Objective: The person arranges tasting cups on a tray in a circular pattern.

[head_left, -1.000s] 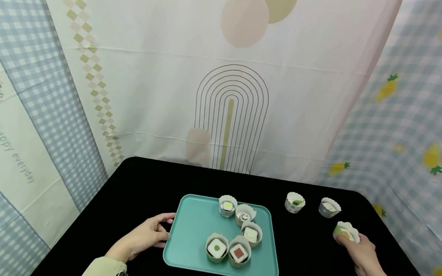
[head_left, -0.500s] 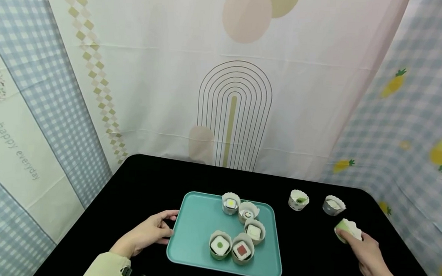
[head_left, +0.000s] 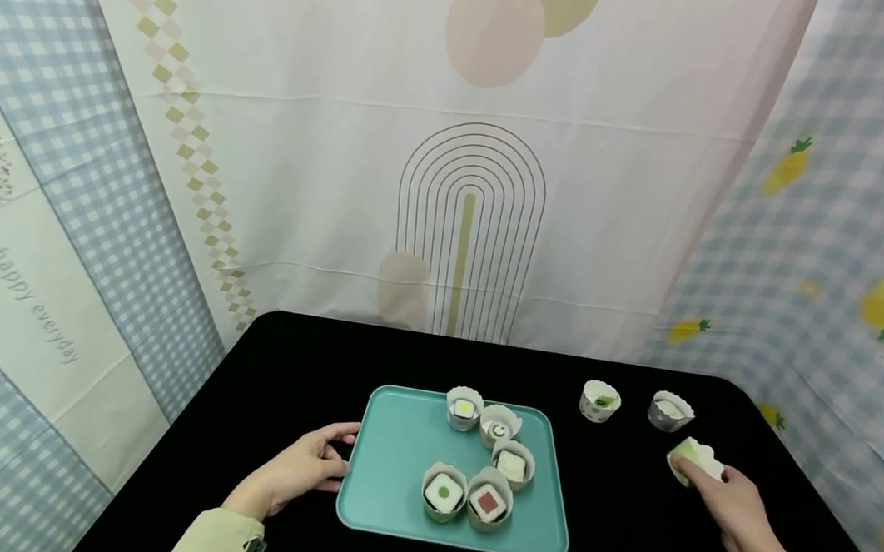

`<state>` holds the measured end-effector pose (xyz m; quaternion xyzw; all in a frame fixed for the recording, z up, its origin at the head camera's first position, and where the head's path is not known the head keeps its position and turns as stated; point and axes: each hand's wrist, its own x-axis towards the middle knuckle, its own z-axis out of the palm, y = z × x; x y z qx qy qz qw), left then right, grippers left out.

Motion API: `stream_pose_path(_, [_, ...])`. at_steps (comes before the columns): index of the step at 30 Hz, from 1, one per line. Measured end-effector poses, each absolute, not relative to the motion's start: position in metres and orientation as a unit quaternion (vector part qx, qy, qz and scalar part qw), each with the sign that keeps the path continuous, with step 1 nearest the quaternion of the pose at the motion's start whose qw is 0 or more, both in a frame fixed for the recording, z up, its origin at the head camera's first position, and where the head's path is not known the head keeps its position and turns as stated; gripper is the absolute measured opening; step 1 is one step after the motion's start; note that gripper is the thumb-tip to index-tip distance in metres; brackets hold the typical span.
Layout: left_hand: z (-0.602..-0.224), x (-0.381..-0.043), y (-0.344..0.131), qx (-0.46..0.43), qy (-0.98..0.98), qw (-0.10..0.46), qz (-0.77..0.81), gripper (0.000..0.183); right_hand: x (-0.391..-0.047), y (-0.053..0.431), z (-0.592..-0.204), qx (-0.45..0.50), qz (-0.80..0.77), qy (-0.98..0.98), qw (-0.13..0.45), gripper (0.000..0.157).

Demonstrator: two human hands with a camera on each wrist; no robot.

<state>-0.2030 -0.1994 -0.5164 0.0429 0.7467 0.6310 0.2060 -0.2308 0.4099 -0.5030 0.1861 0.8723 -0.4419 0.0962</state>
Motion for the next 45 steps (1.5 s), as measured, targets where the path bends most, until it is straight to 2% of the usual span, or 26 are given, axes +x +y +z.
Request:
stream_pose_path(4, [-0.514, -0.204, -0.198, 0.042, 0.749, 0.204, 0.63, 0.064, -0.222, 0.395, -0.489, 0.15, -0.412, 0.898, 0.019, 0.095])
stream_pose_path(8, [-0.513, -0.204, -0.199, 0.041, 0.751, 0.199, 0.628, 0.064, -0.219, 0.373, -0.468, 0.096, -0.389, 0.916, -0.023, 0.083])
stream_pose_path(11, [-0.513, -0.204, -0.2, 0.04, 0.751, 0.201, 0.628, 0.065, -0.217, 0.356, -0.453, 0.08, -0.385, 0.919, -0.015, 0.09])
stream_pose_path(14, [-0.514, -0.204, -0.2, 0.039, 0.751, 0.204, 0.627, 0.065, -0.216, 0.338, -0.443, 0.063, -0.389, 0.919, -0.019, 0.09])
stream_pose_path(21, [-0.516, -0.203, -0.199, 0.036, 0.751, 0.205, 0.627, 0.065, -0.218, 0.301, -0.434, -0.007, -0.407, 0.912, -0.05, 0.075])
stream_pose_path(34, [-0.516, -0.201, -0.197, 0.032, 0.753, 0.205, 0.624, 0.065, -0.218, 0.249, -0.438, -0.058, -0.423, 0.902, -0.058, 0.069])
stream_pose_path(45, [-0.516, -0.202, -0.198, 0.032, 0.753, 0.204, 0.625, 0.065, -0.219, 0.2, -0.444, -0.103, -0.457, 0.883, -0.008, 0.059])
